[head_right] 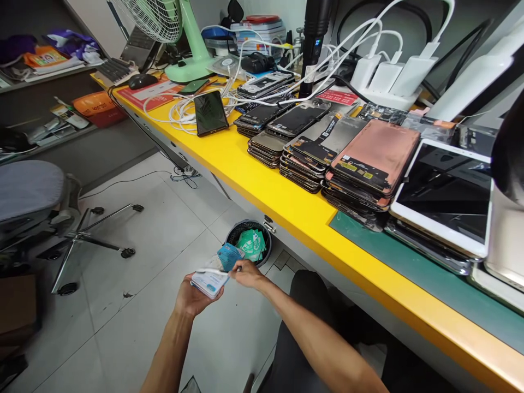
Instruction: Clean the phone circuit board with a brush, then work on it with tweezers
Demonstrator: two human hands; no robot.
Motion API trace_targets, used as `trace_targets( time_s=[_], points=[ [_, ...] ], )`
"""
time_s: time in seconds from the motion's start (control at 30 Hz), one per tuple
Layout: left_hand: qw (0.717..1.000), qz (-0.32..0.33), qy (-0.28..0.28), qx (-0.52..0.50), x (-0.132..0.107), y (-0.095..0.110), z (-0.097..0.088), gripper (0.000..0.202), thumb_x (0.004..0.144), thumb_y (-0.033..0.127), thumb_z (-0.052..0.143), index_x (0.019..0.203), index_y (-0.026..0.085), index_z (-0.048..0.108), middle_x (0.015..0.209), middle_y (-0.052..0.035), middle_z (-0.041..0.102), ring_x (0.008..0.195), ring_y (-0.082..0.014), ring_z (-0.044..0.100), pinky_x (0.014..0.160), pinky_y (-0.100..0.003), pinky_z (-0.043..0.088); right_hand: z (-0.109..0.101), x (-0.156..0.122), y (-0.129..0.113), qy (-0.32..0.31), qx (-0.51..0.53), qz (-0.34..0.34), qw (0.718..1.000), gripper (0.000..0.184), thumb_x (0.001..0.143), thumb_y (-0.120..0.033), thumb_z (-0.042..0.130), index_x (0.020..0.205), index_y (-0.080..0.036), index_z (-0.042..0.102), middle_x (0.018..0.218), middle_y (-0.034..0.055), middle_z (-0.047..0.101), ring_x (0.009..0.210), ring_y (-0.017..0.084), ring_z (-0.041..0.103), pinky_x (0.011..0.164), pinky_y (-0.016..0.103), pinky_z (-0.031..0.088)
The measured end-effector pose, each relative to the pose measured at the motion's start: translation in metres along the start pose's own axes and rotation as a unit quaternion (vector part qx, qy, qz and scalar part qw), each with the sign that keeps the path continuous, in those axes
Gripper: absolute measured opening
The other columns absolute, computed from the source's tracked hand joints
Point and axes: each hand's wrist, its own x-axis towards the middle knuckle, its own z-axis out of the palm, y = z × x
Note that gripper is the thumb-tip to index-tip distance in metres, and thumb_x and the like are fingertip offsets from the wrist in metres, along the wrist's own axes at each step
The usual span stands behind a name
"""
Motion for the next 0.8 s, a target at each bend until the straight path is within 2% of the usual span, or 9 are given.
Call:
trace_targets(
  time_s=[0.13, 0.33, 0.5, 0.67, 0.8],
  points=[
    [1.000, 0.016, -0.011, -0.008, -0.006, 0.000, -0.002, 0.041, 0.095, 0.043, 0.059, 0.127, 0.017, 0.057, 0.127, -0.0107, 0.059, 0.112, -0.0255, 0.060, 0.094, -0.049, 0.052, -0.012, 0.006, 0.007, 0.075, -0.001, 0.019, 0.997, 0.031, 0.097, -0.035, 0.060, 0.122, -0.017, 0.061, 0.121, 0.0094, 0.064, 0.102, 0.022, 0.065, 0.087, 0.043, 0.056],
    [1.000, 0.016, -0.019, -0.015, -0.005, 0.001, 0.003, 0.041, 0.095, 0.042, 0.059, 0.128, 0.018, 0.057, 0.130, -0.0110, 0.059, 0.115, -0.0265, 0.059, 0.097, -0.051, 0.051, -0.011, -0.006, 0.010, 0.015, 0.003, 0.003, 1.000, 0.027, 0.096, -0.035, 0.063, 0.114, -0.015, 0.065, 0.109, 0.0067, 0.068, 0.089, 0.018, 0.067, 0.076, 0.037, 0.058],
    [1.000, 0.021, -0.015, -0.017, -0.007, -0.002, 0.002, 0.042, 0.095, 0.045, 0.059, 0.127, 0.018, 0.057, 0.130, -0.0110, 0.058, 0.115, -0.0269, 0.059, 0.098, -0.051, 0.050, -0.017, -0.005, 0.015, 0.087, 0.004, 0.021, 0.996, 0.028, 0.098, -0.035, 0.059, 0.119, -0.017, 0.062, 0.117, 0.0086, 0.065, 0.099, 0.021, 0.066, 0.084, 0.041, 0.057],
    [0.999, 0.019, -0.021, -0.019, -0.007, 0.003, 0.005, 0.039, 0.096, 0.044, 0.057, 0.126, 0.019, 0.058, 0.129, -0.0104, 0.059, 0.114, -0.0264, 0.059, 0.096, -0.049, 0.051, -0.016, -0.003, 0.015, 0.040, 0.023, 0.018, 0.999, 0.028, 0.096, -0.035, 0.063, 0.116, -0.014, 0.064, 0.110, 0.0068, 0.067, 0.089, 0.019, 0.067, 0.076, 0.036, 0.059],
    [1.000, 0.016, -0.021, -0.014, -0.006, 0.005, 0.005, 0.040, 0.095, 0.044, 0.058, 0.127, 0.018, 0.058, 0.130, -0.0105, 0.059, 0.115, -0.0272, 0.059, 0.096, -0.050, 0.051, -0.023, 0.003, 0.019, 0.095, 0.037, 0.018, 0.995, 0.029, 0.096, -0.034, 0.062, 0.119, -0.016, 0.063, 0.118, 0.0085, 0.065, 0.099, 0.021, 0.066, 0.083, 0.041, 0.057]
  ],
)
